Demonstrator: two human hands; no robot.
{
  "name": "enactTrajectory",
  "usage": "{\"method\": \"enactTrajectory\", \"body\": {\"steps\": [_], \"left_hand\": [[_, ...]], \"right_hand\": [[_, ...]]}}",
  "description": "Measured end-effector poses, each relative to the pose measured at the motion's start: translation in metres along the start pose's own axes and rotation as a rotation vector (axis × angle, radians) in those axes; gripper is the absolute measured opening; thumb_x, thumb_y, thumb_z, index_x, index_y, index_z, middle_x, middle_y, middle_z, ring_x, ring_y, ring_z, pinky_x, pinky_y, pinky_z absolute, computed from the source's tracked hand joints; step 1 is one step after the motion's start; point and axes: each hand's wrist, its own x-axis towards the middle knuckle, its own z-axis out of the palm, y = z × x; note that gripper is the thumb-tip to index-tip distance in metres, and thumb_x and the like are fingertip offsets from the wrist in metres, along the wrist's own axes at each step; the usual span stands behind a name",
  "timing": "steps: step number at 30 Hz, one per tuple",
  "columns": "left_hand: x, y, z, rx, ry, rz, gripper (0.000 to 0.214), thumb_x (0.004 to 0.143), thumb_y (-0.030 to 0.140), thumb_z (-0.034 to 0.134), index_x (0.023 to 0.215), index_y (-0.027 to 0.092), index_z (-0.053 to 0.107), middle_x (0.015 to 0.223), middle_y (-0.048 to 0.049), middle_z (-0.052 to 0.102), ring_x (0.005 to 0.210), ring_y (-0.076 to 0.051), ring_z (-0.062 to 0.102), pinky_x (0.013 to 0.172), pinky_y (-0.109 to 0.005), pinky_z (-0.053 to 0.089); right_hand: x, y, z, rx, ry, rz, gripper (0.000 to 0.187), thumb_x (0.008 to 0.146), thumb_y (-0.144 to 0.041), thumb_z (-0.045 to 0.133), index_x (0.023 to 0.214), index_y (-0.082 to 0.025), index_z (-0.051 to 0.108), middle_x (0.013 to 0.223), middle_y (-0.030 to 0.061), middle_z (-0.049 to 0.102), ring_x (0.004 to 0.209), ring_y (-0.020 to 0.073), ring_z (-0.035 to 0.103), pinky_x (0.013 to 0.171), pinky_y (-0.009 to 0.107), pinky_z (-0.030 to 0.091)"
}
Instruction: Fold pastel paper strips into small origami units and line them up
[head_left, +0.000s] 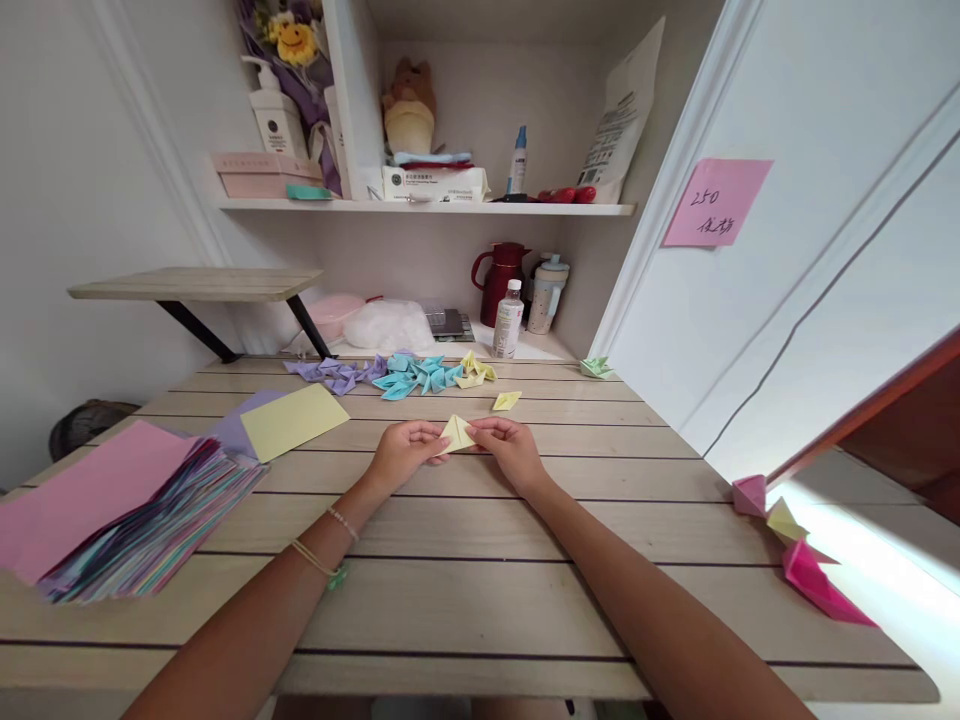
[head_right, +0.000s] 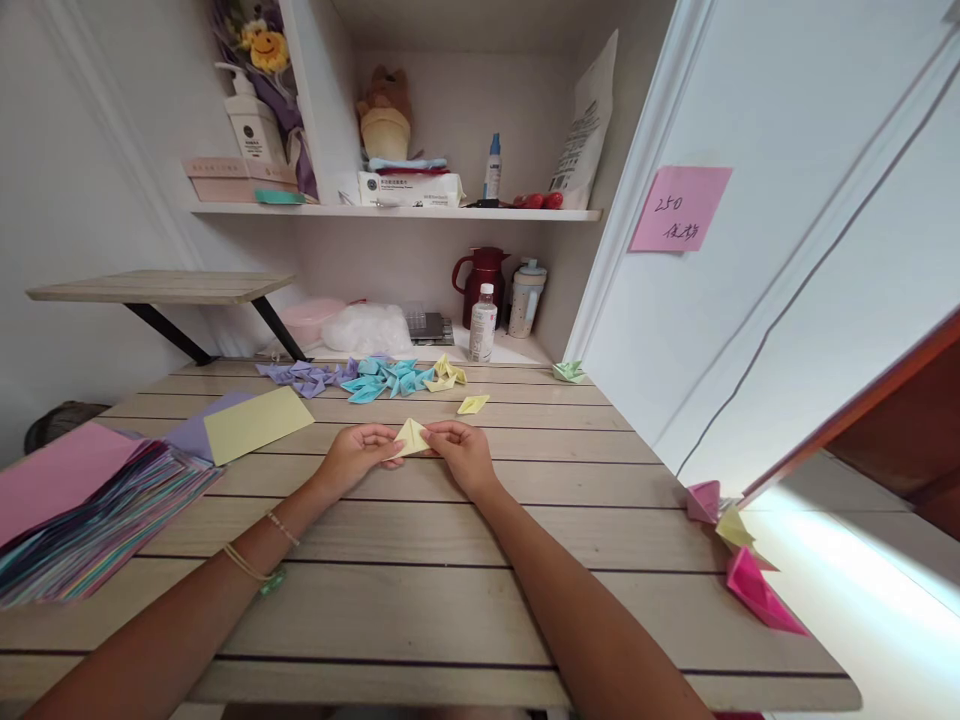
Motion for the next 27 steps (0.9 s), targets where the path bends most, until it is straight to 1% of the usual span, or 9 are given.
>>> {"method": "enactTrajectory", "body": {"steps": [2,4,6,12,16,19,22,25,27], "left_hand": [[-0.0004,-0.0020,0.0009,0.006,-0.041,0.000,0.036,0.056,0.034,0.075,0.079,0.009,0.062,0.066,-0.0079,0.068,0.057,-0.018,0.065,0.056,-0.028,0.051],[-0.0014,-0.0030,0.0024,0.008,-0.100,0.006,0.036,0.057,0.034,0.074,0.081,0.009,0.063,0.071,-0.0087,0.069,0.061,-0.018,0.065,0.059,-0.028,0.051],[-0.0026,-0.0027,0.0040,0.018,-0.133,0.006,0.036,0.059,0.035,0.073,0.082,0.010,0.064,0.076,-0.0093,0.069,0.065,-0.018,0.065,0.062,-0.028,0.051],[-0.0032,0.0003,0.0046,0.050,-0.068,-0.035,0.027,0.063,0.036,0.070,0.072,0.011,0.066,0.067,-0.0058,0.068,0.059,-0.014,0.061,0.053,-0.021,0.046],[-0.0021,-0.0011,0.0038,-0.002,-0.032,-0.032,0.029,0.062,0.037,0.070,0.073,0.011,0.067,0.071,-0.0060,0.068,0.063,-0.015,0.062,0.058,-0.024,0.047],[-0.0019,-0.0029,0.0038,-0.021,0.003,-0.012,0.032,0.061,0.039,0.070,0.077,0.011,0.068,0.071,-0.0059,0.068,0.064,-0.016,0.062,0.060,-0.026,0.048],[-0.0021,-0.0039,0.0044,0.016,0.032,0.032,0.033,0.060,0.040,0.070,0.077,0.011,0.069,0.068,-0.0057,0.068,0.064,-0.018,0.062,0.059,-0.026,0.047],[-0.0018,-0.0035,0.0041,0.068,0.056,0.084,0.031,0.060,0.040,0.070,0.073,0.012,0.069,0.066,-0.0058,0.068,0.063,-0.017,0.062,0.057,-0.024,0.046],[-0.0012,-0.0026,0.0030,0.100,0.060,0.119,0.029,0.062,0.039,0.069,0.071,0.012,0.069,0.067,-0.0060,0.068,0.063,-0.017,0.061,0.056,-0.023,0.045]], "right_hand": [[-0.0002,0.0008,-0.0004,-0.021,-0.023,0.008,0.027,0.058,-0.038,0.074,0.074,-0.017,0.068,0.066,0.0029,0.068,0.058,0.0139,0.061,0.061,0.027,0.050],[-0.0011,0.0007,-0.0001,-0.046,-0.065,0.017,0.026,0.057,-0.036,0.075,0.073,-0.017,0.069,0.064,0.0025,0.067,0.056,0.0136,0.060,0.059,0.026,0.050],[-0.0022,0.0000,0.0006,-0.058,-0.110,0.024,0.026,0.056,-0.036,0.075,0.072,-0.017,0.069,0.064,0.0022,0.067,0.057,0.0142,0.060,0.059,0.027,0.050],[-0.0026,-0.0011,0.0023,-0.081,-0.153,0.041,0.028,0.056,-0.037,0.074,0.075,-0.016,0.069,0.062,0.0008,0.066,0.055,0.0133,0.059,0.059,0.027,0.050],[-0.0021,-0.0007,0.0023,-0.032,-0.160,0.059,0.039,0.057,-0.035,0.074,0.091,-0.017,0.065,0.060,-0.0015,0.063,0.057,0.0120,0.058,0.060,0.025,0.048],[-0.0026,-0.0008,0.0021,-0.064,-0.178,0.060,0.049,0.054,-0.032,0.077,0.098,-0.017,0.062,0.056,-0.0039,0.060,0.051,0.0097,0.054,0.053,0.022,0.044],[-0.0031,-0.0006,0.0022,-0.103,-0.174,0.044,0.051,0.051,-0.029,0.078,0.098,-0.017,0.061,0.052,-0.0060,0.057,0.045,0.0074,0.048,0.046,0.020,0.038],[-0.0031,-0.0006,0.0032,-0.098,-0.120,0.025,0.047,0.050,-0.029,0.078,0.093,-0.017,0.061,0.053,-0.0058,0.058,0.046,0.0078,0.049,0.046,0.020,0.038],[-0.0029,-0.0010,0.0044,-0.088,-0.094,0.041,0.045,0.050,-0.029,0.079,0.091,-0.017,0.061,0.052,-0.0054,0.058,0.046,0.0086,0.050,0.047,0.020,0.040]]}}
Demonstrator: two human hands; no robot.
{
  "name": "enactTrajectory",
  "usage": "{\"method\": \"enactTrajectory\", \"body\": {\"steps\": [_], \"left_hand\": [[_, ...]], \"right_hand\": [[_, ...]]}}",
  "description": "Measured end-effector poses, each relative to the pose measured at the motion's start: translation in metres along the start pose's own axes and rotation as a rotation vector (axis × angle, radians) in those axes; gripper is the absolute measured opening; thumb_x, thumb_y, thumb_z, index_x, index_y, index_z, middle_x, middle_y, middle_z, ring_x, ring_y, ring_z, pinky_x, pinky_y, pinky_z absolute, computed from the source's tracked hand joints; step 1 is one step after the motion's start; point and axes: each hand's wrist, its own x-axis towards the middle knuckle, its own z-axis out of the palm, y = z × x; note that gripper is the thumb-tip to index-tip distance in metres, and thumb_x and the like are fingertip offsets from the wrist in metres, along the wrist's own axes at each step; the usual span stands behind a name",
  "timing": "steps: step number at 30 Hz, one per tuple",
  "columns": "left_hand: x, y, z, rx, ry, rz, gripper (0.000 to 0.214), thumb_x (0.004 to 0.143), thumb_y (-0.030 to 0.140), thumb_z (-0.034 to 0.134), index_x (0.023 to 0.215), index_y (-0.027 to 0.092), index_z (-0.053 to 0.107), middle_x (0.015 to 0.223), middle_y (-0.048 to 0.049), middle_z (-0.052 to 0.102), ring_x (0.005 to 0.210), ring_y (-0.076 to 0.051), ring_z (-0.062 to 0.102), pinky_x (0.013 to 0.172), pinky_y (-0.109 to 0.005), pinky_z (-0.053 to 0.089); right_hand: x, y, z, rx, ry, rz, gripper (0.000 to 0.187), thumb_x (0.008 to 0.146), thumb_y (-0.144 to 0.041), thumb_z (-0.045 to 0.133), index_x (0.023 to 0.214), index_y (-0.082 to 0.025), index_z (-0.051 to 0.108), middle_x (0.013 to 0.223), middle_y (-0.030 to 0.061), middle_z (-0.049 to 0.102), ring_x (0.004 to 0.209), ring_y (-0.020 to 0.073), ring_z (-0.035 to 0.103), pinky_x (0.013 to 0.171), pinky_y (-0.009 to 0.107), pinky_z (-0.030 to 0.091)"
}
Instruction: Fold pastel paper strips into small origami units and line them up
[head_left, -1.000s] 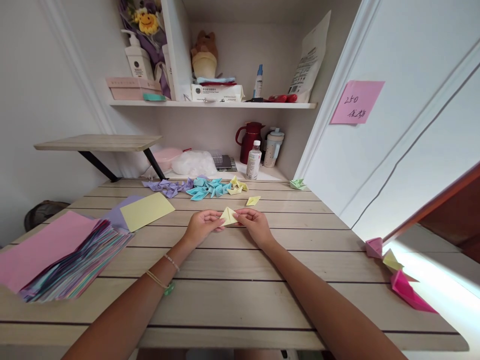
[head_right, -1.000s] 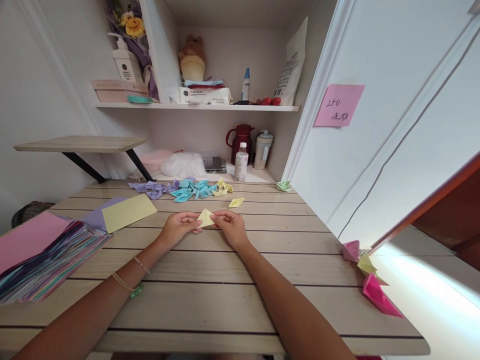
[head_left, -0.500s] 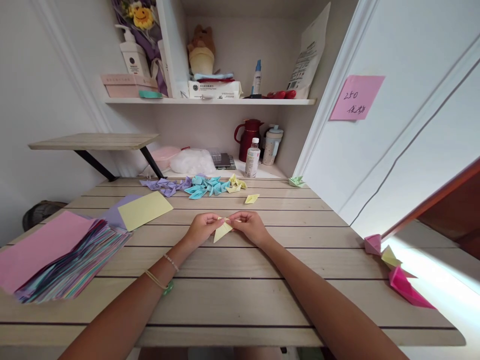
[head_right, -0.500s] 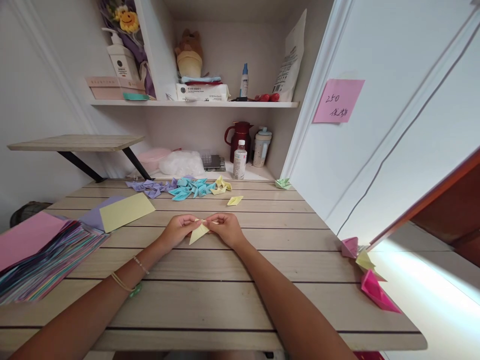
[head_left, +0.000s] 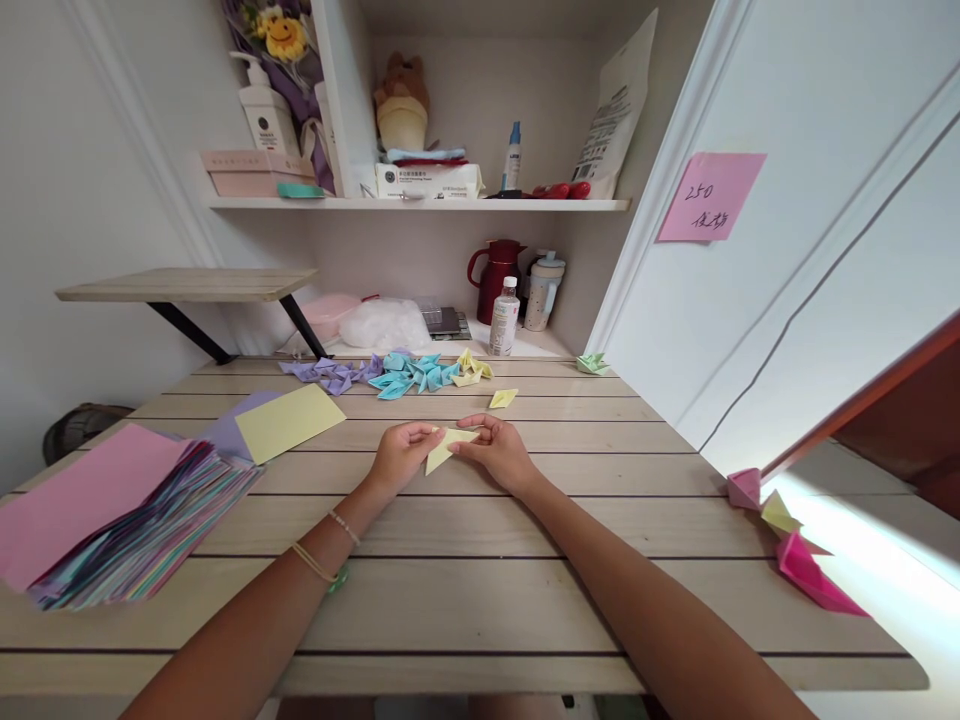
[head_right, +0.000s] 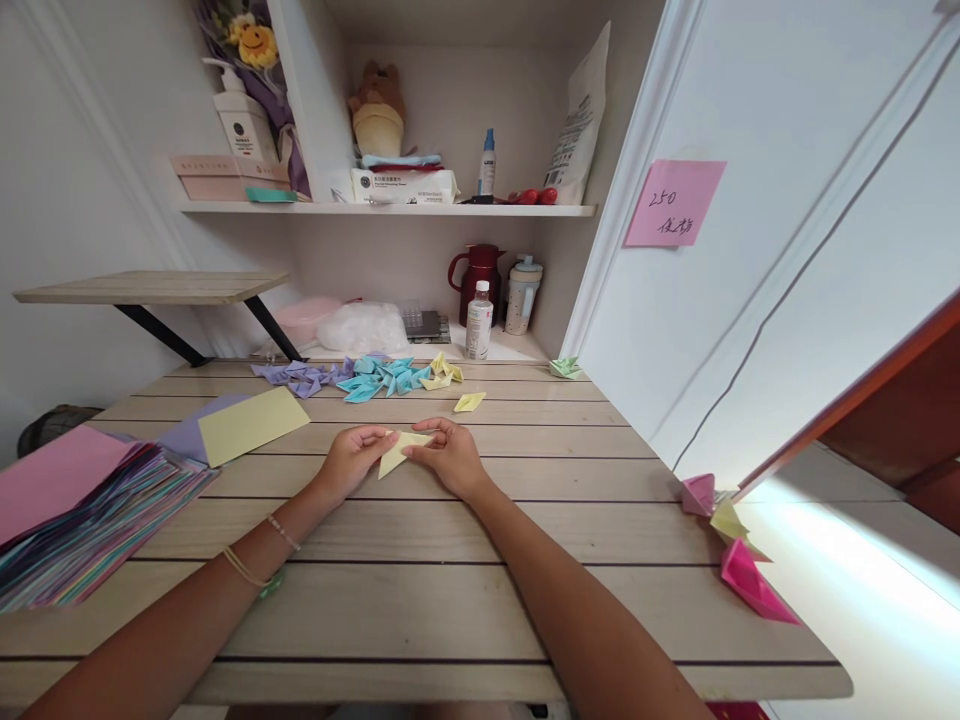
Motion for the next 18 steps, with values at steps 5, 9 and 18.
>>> {"method": "enactTrajectory", "body": {"steps": [5,9,18], "left_hand": [[0.0019,0.0015,-0.0031,0.049,0.001,0.057,0.027,0.065,0.038,0.067,0.070,0.012,0.067,0.069,-0.0060,0.068,0.063,-0.016,0.060,0.056,-0.022,0.044],[0.0023,0.0008,-0.0039,0.076,0.009,0.049,0.026,0.066,0.038,0.066,0.070,0.012,0.066,0.069,-0.0058,0.067,0.063,-0.015,0.059,0.054,-0.021,0.042],[0.0023,0.0050,-0.0055,-0.056,-0.050,-0.161,0.026,0.060,0.035,0.071,0.069,0.011,0.065,0.066,-0.0070,0.067,0.059,-0.015,0.061,0.055,-0.024,0.047]], "right_hand": [[0.0000,-0.0036,0.0028,0.159,-0.058,0.087,0.034,0.057,-0.033,0.076,0.084,-0.015,0.065,0.066,0.0011,0.067,0.062,0.0127,0.061,0.067,0.025,0.049],[-0.0002,-0.0044,0.0010,0.235,-0.121,0.139,0.027,0.063,-0.035,0.073,0.078,-0.013,0.066,0.074,0.0056,0.069,0.069,0.0144,0.064,0.073,0.027,0.051],[0.0014,0.0007,0.0011,0.298,-0.080,0.163,0.029,0.067,-0.037,0.068,0.083,-0.013,0.067,0.073,0.0075,0.069,0.070,0.0179,0.066,0.072,0.033,0.053]]}}
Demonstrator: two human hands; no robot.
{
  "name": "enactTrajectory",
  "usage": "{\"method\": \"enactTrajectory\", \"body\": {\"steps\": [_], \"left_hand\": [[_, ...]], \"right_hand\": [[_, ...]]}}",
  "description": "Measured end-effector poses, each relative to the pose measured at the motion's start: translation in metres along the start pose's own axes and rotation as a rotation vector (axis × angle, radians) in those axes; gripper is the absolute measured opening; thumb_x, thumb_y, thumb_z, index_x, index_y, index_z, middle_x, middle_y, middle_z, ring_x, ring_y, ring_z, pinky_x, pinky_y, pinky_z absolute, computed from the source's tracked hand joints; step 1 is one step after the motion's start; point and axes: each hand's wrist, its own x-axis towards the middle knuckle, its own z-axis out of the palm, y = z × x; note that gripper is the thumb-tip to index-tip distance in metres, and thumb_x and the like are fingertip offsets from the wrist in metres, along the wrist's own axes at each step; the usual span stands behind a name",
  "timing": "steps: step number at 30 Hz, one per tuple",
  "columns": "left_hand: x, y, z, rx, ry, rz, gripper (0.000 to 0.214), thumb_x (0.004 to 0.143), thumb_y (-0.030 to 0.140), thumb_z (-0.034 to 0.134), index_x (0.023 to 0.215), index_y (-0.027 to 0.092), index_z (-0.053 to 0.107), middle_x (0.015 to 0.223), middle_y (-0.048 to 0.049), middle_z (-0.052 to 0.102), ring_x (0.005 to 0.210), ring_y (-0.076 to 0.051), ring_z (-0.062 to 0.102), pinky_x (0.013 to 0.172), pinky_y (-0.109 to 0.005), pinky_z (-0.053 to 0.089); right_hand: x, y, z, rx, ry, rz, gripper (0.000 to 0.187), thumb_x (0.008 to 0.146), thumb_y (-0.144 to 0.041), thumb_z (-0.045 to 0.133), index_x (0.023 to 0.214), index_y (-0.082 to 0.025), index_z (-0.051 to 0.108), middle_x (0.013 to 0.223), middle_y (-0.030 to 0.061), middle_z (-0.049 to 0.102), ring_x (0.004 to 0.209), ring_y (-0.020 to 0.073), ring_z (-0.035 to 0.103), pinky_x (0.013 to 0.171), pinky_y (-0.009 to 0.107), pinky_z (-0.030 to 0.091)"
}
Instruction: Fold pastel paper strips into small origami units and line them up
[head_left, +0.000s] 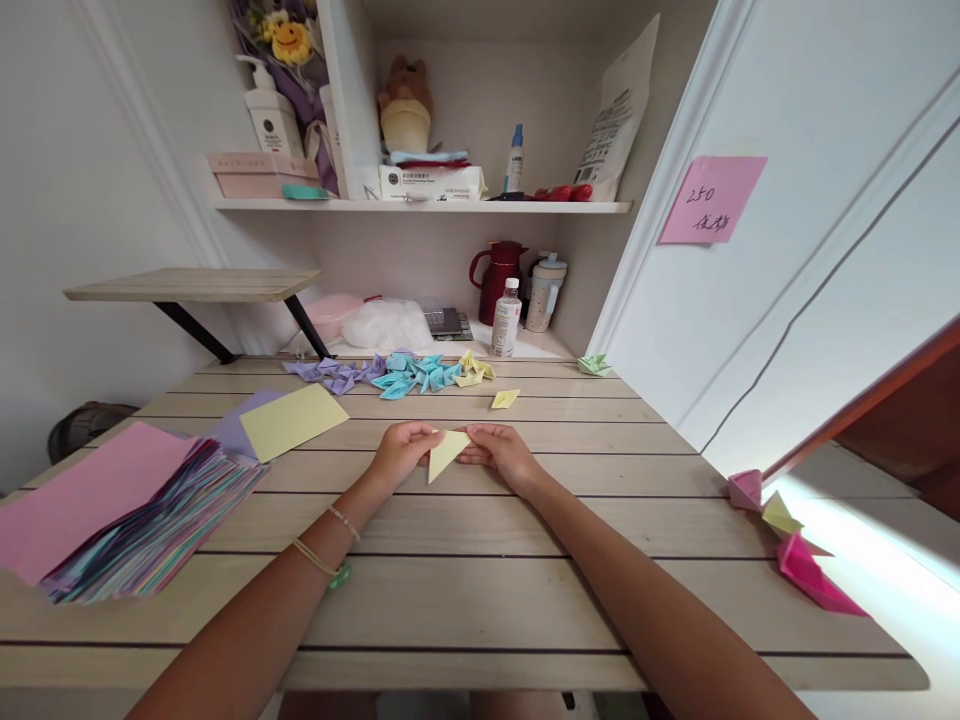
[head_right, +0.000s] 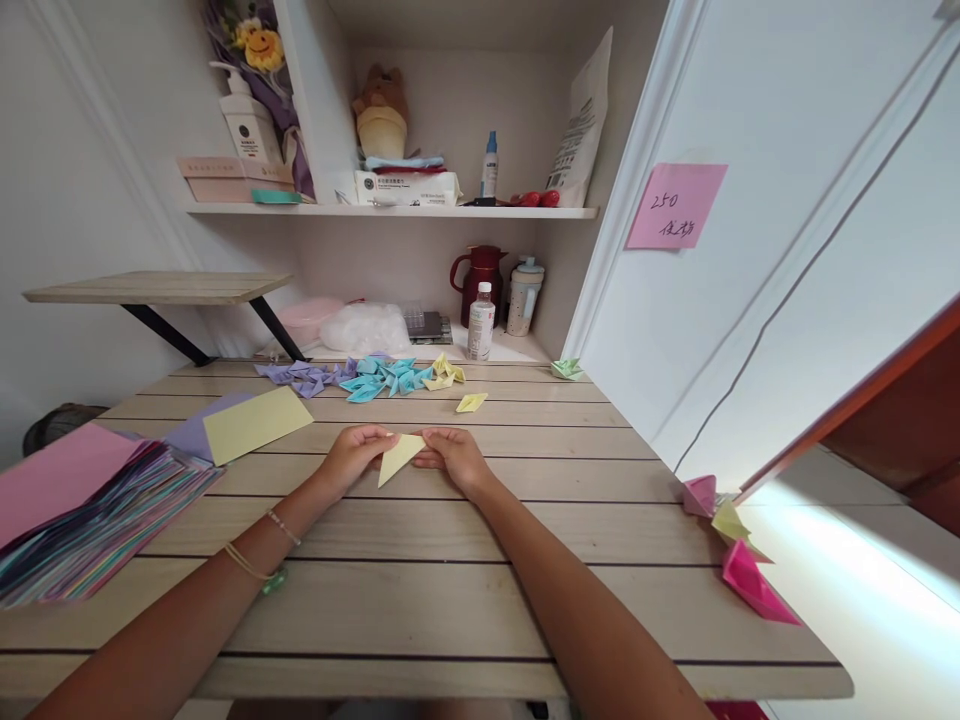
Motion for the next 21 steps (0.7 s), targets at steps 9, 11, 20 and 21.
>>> {"method": "enactTrajectory", "body": {"steps": [9,11,20,21], "left_hand": [[-0.0001,0.0017,-0.0043,-0.231,-0.071,-0.173,0.023,0.066,0.026,0.070,0.080,0.009,0.066,0.068,-0.0094,0.068,0.056,-0.013,0.063,0.059,-0.024,0.052],[-0.0004,0.0018,-0.0038,-0.258,-0.068,-0.175,0.022,0.067,0.025,0.069,0.082,0.009,0.066,0.069,-0.0092,0.068,0.058,-0.013,0.064,0.061,-0.024,0.053],[0.0008,-0.0025,-0.0034,-0.242,-0.084,-0.164,0.023,0.068,0.026,0.069,0.084,0.009,0.065,0.070,-0.0096,0.068,0.060,-0.013,0.064,0.063,-0.025,0.054],[0.0011,-0.0033,-0.0035,-0.236,-0.093,-0.164,0.024,0.068,0.027,0.069,0.084,0.009,0.065,0.071,-0.0098,0.068,0.061,-0.014,0.065,0.064,-0.026,0.054]], "right_hand": [[-0.0010,-0.0039,-0.0002,-0.018,0.078,-0.098,0.043,0.065,-0.042,0.069,0.101,-0.020,0.063,0.082,0.0050,0.069,0.074,0.0184,0.065,0.073,0.035,0.052],[-0.0011,-0.0034,-0.0009,-0.041,0.042,-0.098,0.037,0.063,-0.039,0.070,0.093,-0.018,0.066,0.082,0.0056,0.069,0.073,0.0177,0.064,0.073,0.033,0.051],[-0.0014,0.0014,0.0004,-0.115,0.011,-0.176,0.031,0.060,-0.029,0.071,0.088,-0.018,0.066,0.076,0.0030,0.068,0.066,0.0149,0.062,0.070,0.029,0.049],[-0.0017,0.0017,0.0009,-0.151,0.003,-0.192,0.032,0.059,-0.027,0.071,0.090,-0.018,0.065,0.076,0.0025,0.068,0.065,0.0145,0.062,0.068,0.028,0.049]]}}
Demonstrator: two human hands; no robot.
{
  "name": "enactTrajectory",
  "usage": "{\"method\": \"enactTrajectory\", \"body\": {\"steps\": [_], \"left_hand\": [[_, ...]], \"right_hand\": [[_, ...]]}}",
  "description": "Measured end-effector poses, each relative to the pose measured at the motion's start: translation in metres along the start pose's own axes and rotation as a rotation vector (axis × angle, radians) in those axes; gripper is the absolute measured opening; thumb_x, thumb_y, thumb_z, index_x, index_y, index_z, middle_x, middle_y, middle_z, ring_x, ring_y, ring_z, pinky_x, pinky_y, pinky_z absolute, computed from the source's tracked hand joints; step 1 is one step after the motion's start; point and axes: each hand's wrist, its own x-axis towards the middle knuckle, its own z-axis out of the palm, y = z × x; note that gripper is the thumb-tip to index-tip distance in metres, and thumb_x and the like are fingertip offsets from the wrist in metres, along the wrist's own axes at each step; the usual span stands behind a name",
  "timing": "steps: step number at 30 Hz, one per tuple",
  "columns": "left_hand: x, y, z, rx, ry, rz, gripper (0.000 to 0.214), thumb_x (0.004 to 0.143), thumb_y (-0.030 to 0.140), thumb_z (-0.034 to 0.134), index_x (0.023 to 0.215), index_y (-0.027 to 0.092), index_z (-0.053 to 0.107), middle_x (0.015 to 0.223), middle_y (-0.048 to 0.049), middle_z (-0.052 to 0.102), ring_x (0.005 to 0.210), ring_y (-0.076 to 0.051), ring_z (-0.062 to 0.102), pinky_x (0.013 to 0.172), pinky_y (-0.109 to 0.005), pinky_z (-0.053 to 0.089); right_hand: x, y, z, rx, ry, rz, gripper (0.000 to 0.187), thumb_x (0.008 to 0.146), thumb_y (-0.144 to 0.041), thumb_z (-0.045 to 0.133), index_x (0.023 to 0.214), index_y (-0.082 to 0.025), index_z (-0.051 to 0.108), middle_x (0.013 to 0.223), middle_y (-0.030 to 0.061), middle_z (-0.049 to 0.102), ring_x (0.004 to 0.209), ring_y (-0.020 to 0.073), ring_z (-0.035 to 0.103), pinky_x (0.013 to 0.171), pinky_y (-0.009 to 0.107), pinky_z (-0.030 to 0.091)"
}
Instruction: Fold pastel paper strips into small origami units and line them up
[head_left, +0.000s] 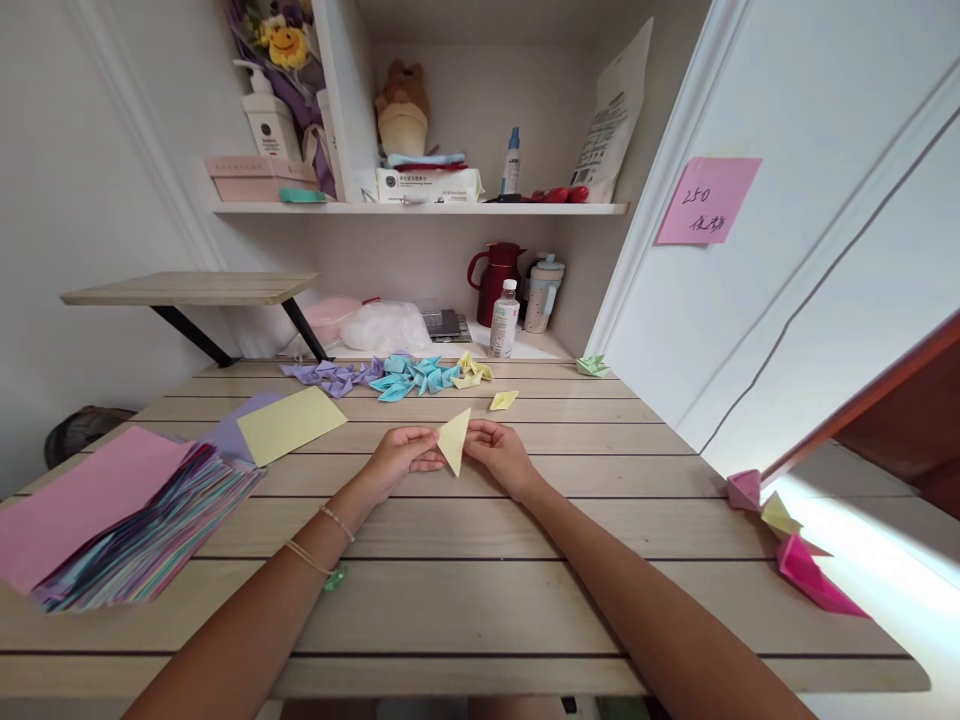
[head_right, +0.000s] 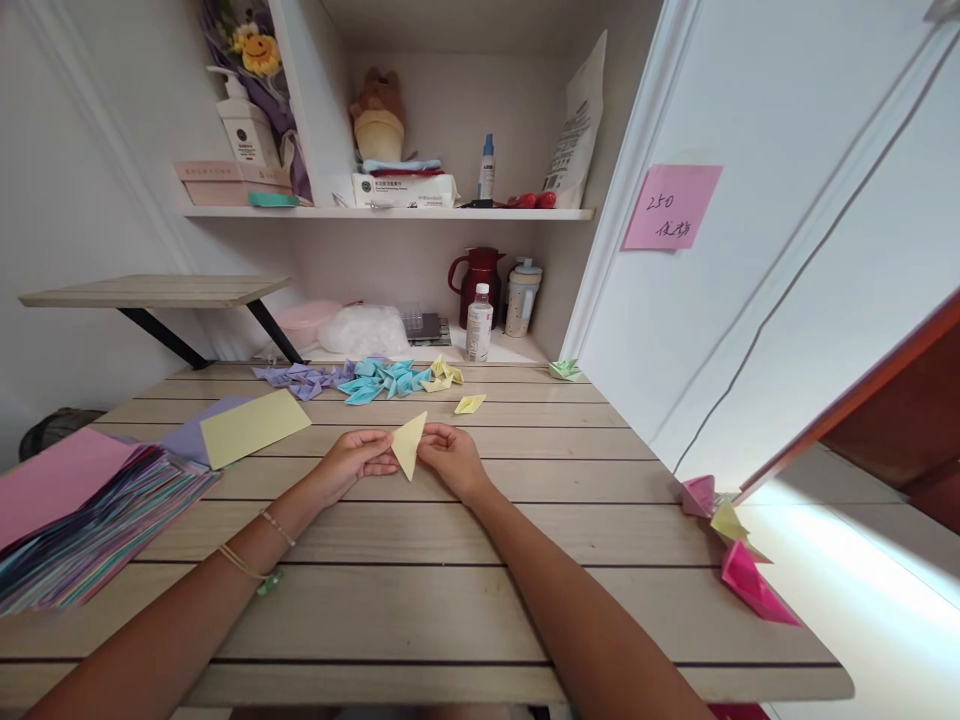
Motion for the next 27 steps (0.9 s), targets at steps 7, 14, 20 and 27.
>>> {"method": "enactTrajectory", "body": {"steps": [7,14,20,27], "left_hand": [[-0.003,0.000,0.001,-0.008,-0.098,-0.041,0.025,0.070,0.027,0.068,0.088,0.010,0.066,0.079,-0.0114,0.069,0.072,-0.017,0.066,0.070,-0.027,0.053],[-0.008,0.003,0.005,-0.140,-0.145,-0.103,0.020,0.072,0.021,0.066,0.088,0.010,0.066,0.088,-0.0126,0.069,0.080,-0.018,0.066,0.079,-0.031,0.050],[-0.010,0.003,0.008,-0.101,-0.180,-0.083,0.020,0.070,0.022,0.068,0.086,0.010,0.066,0.089,-0.0117,0.068,0.080,-0.018,0.065,0.078,-0.031,0.050],[-0.012,0.004,0.009,-0.014,-0.147,-0.097,0.024,0.065,0.019,0.072,0.087,0.010,0.067,0.087,-0.0115,0.068,0.076,-0.016,0.065,0.073,-0.026,0.051]], "right_hand": [[-0.005,-0.005,0.004,-0.398,0.030,-0.253,0.024,0.066,-0.023,0.062,0.089,-0.021,0.068,0.083,0.0031,0.066,0.072,0.0171,0.059,0.061,0.026,0.046],[-0.009,-0.008,0.005,-0.571,0.076,-0.404,0.023,0.070,-0.015,0.055,0.085,-0.024,0.070,0.090,0.0061,0.064,0.083,0.0188,0.058,0.061,0.027,0.046],[-0.010,-0.010,0.005,-0.644,0.050,-0.455,0.019,0.068,-0.015,0.057,0.081,-0.022,0.068,0.086,0.0056,0.064,0.078,0.0180,0.057,0.060,0.026,0.045],[-0.009,-0.007,0.005,-0.659,0.085,-0.362,0.024,0.064,-0.012,0.056,0.083,-0.021,0.067,0.083,0.0028,0.064,0.057,0.0116,0.048,0.053,0.024,0.039]]}}
